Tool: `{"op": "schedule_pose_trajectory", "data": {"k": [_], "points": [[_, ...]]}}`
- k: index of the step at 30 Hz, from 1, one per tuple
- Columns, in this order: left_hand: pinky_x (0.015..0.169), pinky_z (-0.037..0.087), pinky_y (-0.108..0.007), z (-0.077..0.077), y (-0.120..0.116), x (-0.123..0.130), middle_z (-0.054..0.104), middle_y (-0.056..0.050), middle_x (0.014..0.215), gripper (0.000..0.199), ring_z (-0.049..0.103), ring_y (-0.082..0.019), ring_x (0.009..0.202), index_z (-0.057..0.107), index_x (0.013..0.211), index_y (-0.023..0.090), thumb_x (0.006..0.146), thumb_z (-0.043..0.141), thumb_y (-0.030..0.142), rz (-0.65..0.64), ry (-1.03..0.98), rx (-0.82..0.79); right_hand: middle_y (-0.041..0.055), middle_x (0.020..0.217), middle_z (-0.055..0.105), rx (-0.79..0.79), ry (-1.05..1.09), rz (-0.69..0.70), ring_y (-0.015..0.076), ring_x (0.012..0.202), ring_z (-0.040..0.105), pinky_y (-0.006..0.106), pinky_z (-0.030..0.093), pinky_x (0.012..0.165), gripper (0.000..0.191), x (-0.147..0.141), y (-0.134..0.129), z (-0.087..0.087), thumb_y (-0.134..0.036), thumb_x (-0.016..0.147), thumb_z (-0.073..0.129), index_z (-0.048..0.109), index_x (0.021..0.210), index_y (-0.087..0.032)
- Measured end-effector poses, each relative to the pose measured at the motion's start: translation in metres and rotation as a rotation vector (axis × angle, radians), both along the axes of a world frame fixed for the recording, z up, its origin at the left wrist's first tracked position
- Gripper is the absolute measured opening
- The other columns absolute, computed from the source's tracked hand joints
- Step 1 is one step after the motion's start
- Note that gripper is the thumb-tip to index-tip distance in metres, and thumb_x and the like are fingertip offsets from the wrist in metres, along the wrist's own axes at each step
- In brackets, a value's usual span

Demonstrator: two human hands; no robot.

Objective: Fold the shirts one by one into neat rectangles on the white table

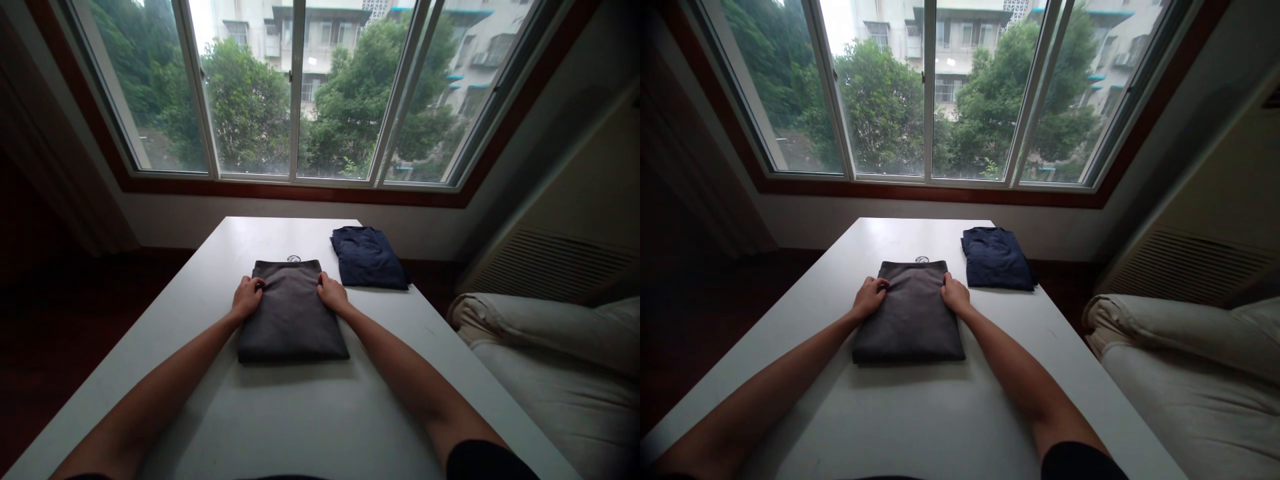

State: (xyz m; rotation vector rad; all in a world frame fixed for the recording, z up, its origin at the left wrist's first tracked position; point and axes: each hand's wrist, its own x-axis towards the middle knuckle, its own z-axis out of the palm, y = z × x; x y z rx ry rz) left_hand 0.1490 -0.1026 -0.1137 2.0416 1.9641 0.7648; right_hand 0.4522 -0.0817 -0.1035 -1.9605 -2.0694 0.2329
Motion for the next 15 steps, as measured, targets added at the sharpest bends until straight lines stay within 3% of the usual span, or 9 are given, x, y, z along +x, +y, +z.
{"op": "schedule_pose_trajectory", "data": {"k": [4, 10, 15], "points": [[0.105, 0.049, -0.033, -0.002, 0.016, -0.001, 0.059, -0.008, 0.117, 0.029, 0.063, -0.022, 0.109, 0.076, 0.109, 0.024, 0.093, 0.054, 0.013, -0.033, -0.101, 0.065, 0.0091, 0.120, 0.069, 0.055, -0.015, 0.052, 0.0230, 0.103, 0.067, 0.030, 0.045, 0.086, 0.026, -0.003, 0.005, 0.002, -0.022, 0.103, 0.045, 0.062, 0.124, -0.024], [0.107, 0.049, -0.032, 0.006, 0.049, 0.006, 0.059, -0.008, 0.117, 0.025, 0.062, -0.021, 0.111, 0.075, 0.103, 0.023, 0.096, 0.052, 0.016, -0.004, -0.124, 0.155, 0.0118, 0.128, 0.063, 0.168, -0.030, -0.028, 0.0225, 0.102, 0.066, 0.031, 0.047, 0.085, 0.034, -0.007, 0.021, 0.012, -0.023, 0.107, 0.037, 0.060, 0.133, -0.023], [0.102, 0.050, -0.030, 0.011, 0.064, 0.009, 0.060, -0.008, 0.117, 0.022, 0.064, -0.020, 0.109, 0.073, 0.099, 0.021, 0.094, 0.053, 0.015, 0.021, -0.086, 0.092, 0.0103, 0.123, 0.064, 0.073, -0.011, -0.052, 0.0238, 0.105, 0.065, 0.031, 0.048, 0.087, 0.030, -0.001, 0.034, 0.016, -0.026, 0.106, 0.042, 0.065, 0.126, -0.024]]}}
